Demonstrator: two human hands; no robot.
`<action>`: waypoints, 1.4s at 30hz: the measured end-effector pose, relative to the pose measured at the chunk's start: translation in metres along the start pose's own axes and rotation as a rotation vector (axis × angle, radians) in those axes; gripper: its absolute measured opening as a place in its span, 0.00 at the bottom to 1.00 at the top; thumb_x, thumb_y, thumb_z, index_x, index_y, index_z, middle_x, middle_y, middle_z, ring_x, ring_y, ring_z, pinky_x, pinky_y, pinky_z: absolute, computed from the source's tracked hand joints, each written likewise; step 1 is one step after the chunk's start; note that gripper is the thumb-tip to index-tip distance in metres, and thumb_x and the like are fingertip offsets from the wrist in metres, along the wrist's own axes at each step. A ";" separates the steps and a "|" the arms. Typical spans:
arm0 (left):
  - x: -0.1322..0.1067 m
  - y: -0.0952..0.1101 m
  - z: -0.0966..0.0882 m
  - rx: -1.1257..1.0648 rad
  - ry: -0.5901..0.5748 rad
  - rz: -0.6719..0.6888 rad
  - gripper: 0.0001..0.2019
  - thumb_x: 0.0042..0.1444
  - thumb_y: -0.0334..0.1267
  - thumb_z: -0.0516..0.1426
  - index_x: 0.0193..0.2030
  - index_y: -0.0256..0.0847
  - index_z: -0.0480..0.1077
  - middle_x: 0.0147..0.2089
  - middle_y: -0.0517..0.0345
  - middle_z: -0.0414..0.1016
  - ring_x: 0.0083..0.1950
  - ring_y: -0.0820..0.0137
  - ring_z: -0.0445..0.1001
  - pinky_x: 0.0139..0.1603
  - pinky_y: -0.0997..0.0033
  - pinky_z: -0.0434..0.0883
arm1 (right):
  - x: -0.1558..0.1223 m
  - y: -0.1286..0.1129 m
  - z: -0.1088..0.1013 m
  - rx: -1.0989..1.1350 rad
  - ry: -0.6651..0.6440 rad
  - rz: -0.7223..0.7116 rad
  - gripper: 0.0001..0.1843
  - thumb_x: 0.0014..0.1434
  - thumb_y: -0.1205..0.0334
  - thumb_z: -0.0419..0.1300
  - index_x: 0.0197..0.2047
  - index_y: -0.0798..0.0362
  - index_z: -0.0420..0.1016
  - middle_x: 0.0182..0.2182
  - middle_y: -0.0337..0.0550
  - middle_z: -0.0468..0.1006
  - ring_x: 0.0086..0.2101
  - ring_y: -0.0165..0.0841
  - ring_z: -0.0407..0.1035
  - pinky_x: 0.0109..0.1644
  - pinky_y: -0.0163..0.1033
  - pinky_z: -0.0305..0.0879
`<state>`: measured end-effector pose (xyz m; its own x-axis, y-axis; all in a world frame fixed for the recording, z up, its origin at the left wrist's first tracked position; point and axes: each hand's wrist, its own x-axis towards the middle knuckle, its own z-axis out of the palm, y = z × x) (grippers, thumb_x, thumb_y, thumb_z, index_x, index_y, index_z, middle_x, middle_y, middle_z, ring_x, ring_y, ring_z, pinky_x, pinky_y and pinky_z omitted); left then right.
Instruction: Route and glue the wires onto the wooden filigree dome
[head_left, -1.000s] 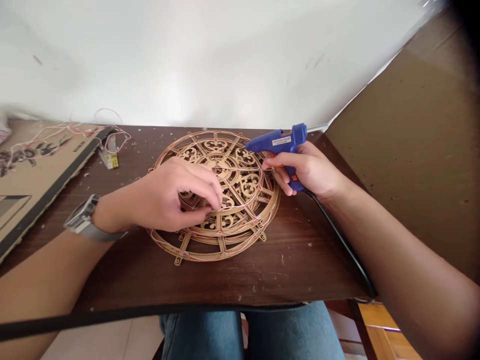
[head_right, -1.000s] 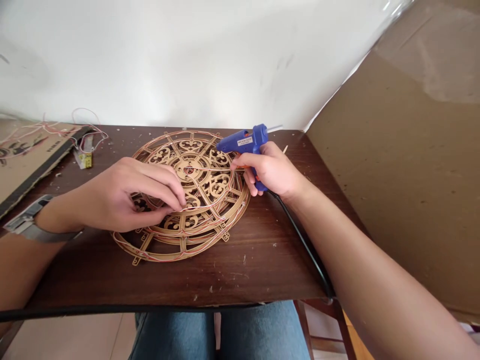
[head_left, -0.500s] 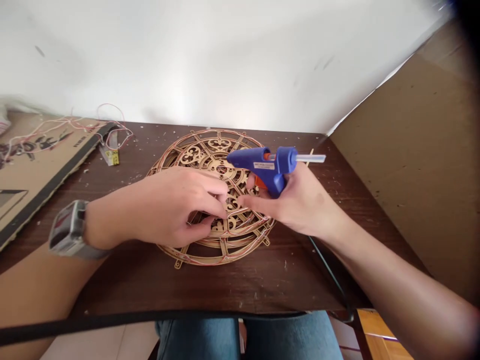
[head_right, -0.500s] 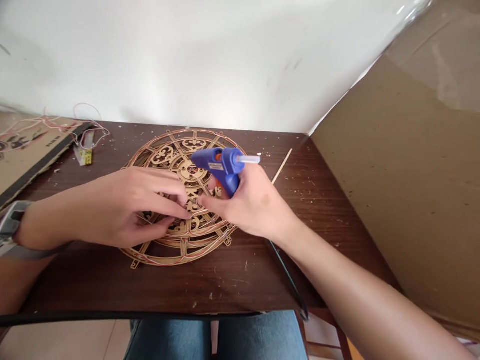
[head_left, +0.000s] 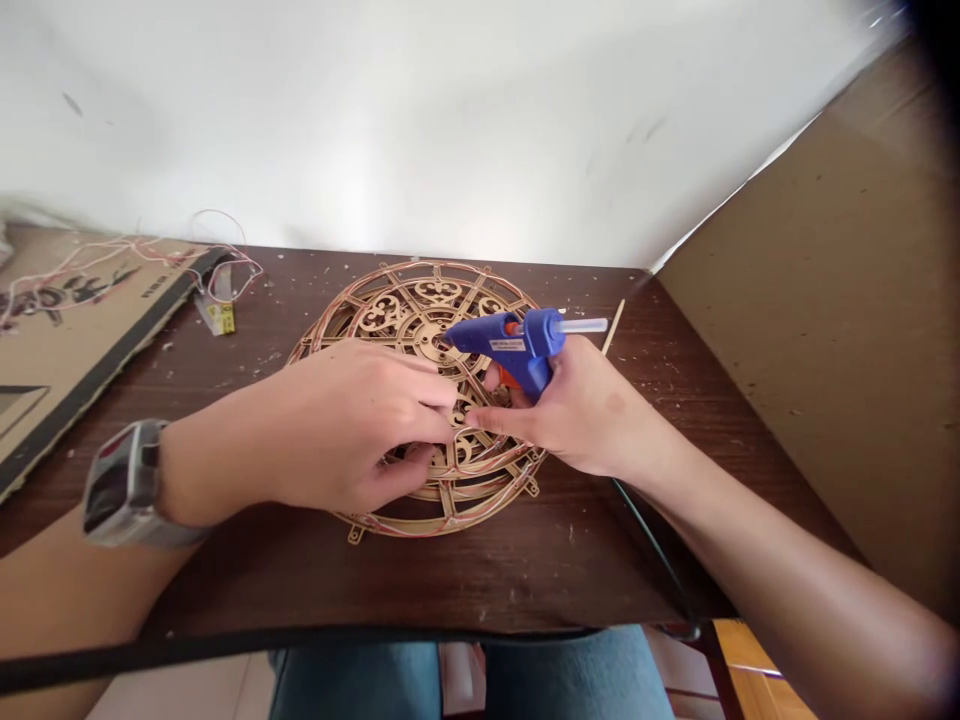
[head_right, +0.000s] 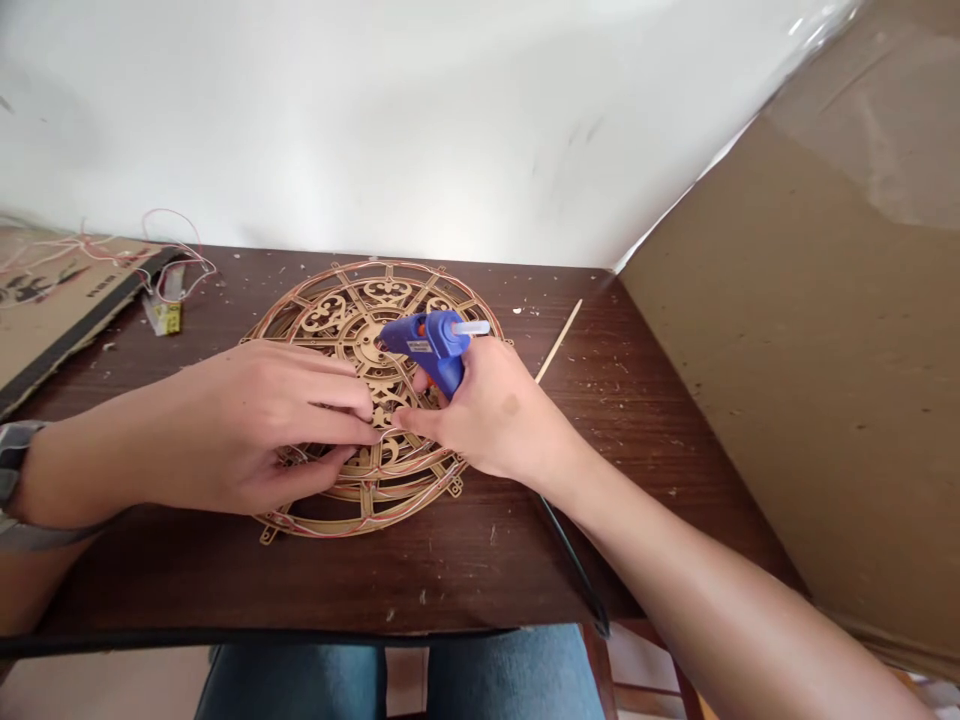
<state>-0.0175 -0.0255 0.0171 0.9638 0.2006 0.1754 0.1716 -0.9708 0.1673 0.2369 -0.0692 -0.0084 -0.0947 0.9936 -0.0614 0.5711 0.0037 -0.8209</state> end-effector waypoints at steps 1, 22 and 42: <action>0.000 0.000 0.000 0.012 0.000 0.005 0.12 0.74 0.31 0.59 0.40 0.43 0.83 0.38 0.58 0.81 0.39 0.64 0.75 0.39 0.56 0.69 | 0.000 -0.001 0.001 -0.008 -0.001 0.014 0.19 0.52 0.59 0.81 0.41 0.52 0.78 0.28 0.32 0.74 0.26 0.29 0.64 0.30 0.40 0.60; 0.000 -0.017 0.000 -0.118 0.023 0.025 0.28 0.60 0.11 0.52 0.49 0.43 0.87 0.46 0.58 0.86 0.44 0.70 0.83 0.45 0.69 0.73 | 0.001 0.001 0.002 -0.204 0.117 -0.244 0.24 0.49 0.64 0.87 0.32 0.53 0.74 0.22 0.29 0.68 0.25 0.24 0.56 0.30 0.37 0.56; 0.006 0.005 -0.001 0.225 0.002 0.067 0.17 0.63 0.14 0.58 0.35 0.42 0.79 0.39 0.60 0.80 0.40 0.63 0.75 0.37 0.58 0.65 | 0.010 0.002 0.000 -0.263 0.086 -0.417 0.24 0.50 0.59 0.83 0.29 0.50 0.68 0.21 0.27 0.64 0.24 0.23 0.50 0.32 0.37 0.53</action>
<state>-0.0110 -0.0290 0.0199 0.9742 0.1353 0.1809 0.1491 -0.9867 -0.0653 0.2375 -0.0596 -0.0109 -0.2971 0.9073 0.2977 0.6862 0.4196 -0.5942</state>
